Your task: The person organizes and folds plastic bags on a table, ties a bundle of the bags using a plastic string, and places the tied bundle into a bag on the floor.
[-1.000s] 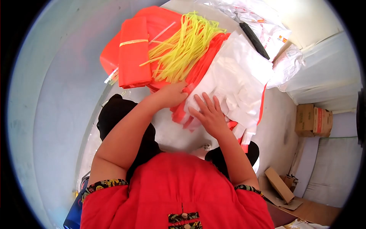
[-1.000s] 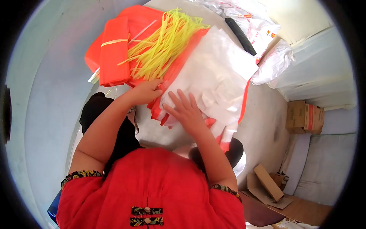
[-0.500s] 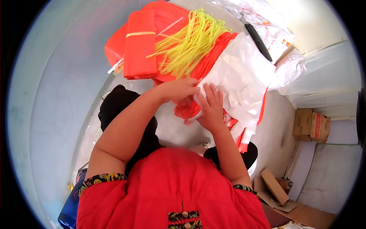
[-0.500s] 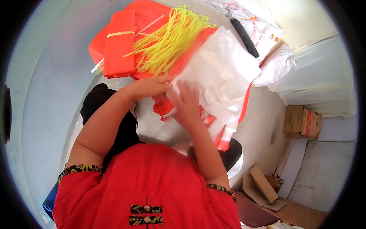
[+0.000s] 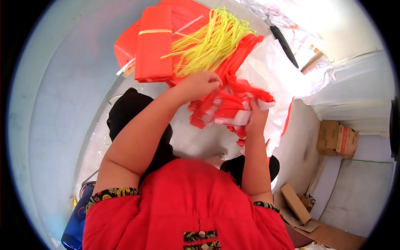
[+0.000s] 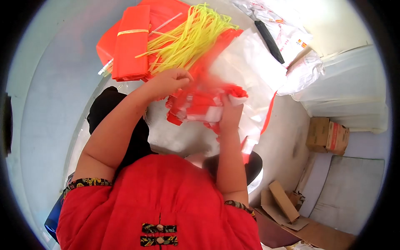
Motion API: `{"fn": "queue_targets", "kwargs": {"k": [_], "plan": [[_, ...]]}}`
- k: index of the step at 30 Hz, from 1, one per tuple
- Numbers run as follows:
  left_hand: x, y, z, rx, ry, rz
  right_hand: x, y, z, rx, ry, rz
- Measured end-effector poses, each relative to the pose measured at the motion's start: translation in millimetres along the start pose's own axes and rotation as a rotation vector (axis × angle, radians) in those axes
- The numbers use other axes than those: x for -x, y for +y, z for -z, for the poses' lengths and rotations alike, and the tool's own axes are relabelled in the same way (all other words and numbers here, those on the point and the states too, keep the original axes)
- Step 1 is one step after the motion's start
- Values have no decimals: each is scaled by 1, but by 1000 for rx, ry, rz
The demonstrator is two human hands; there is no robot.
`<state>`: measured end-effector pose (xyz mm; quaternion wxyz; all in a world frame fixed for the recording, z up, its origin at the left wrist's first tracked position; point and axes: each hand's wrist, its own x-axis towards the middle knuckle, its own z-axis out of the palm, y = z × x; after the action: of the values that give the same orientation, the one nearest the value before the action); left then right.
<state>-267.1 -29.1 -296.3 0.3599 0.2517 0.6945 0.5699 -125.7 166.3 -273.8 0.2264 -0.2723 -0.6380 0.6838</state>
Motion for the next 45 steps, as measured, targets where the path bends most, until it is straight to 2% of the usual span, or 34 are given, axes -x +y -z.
{"fn": "queue_targets", "kwargs": {"k": [3,4,7,10,13,15,16,19,22,25,29,31,32,35,37,39,45], "plan": [[14,4,-11,-60,-69,-24,-21,13,17,-199,-12,-41],[8,-8,-20,46,-112,-115,-24,14,21,-224,-35,-39],[4,-10,-35,-35,-60,-244,-31,23,31,-310,-84,-49],[4,9,-41,-191,-77,-266,-36,25,39,-417,-111,-98],[7,36,-40,-21,-477,44,-31,14,32,-501,-143,-206],[8,29,-50,-21,-613,-108,-19,-4,21,-567,-244,-268],[9,26,-54,-22,-681,-183,6,-31,3,-467,-279,-189],[12,28,-56,-78,-839,-207,7,-27,6,-412,-318,-158],[0,10,-60,-328,-726,-216,2,-15,12,-542,-317,-208],[-10,14,-50,-257,-564,135,-3,-7,19,-681,-347,-240],[0,13,-61,-55,-441,261,-6,-3,33,-916,-492,-379],[15,32,-66,-62,-458,343,0,-4,24,-863,-428,-309],[2,-1,-74,73,-574,205,2,-6,20,-835,-396,-273],[0,6,-75,4,-646,282,4,-21,20,-690,-218,-378],[-2,7,-75,-89,-702,226,-9,-5,28,-580,-285,-263],[-1,10,-73,-165,-748,157,-13,-3,31,-743,-307,-361],[5,8,-74,-252,-780,-17,-24,8,38,-907,-438,-421]]}}
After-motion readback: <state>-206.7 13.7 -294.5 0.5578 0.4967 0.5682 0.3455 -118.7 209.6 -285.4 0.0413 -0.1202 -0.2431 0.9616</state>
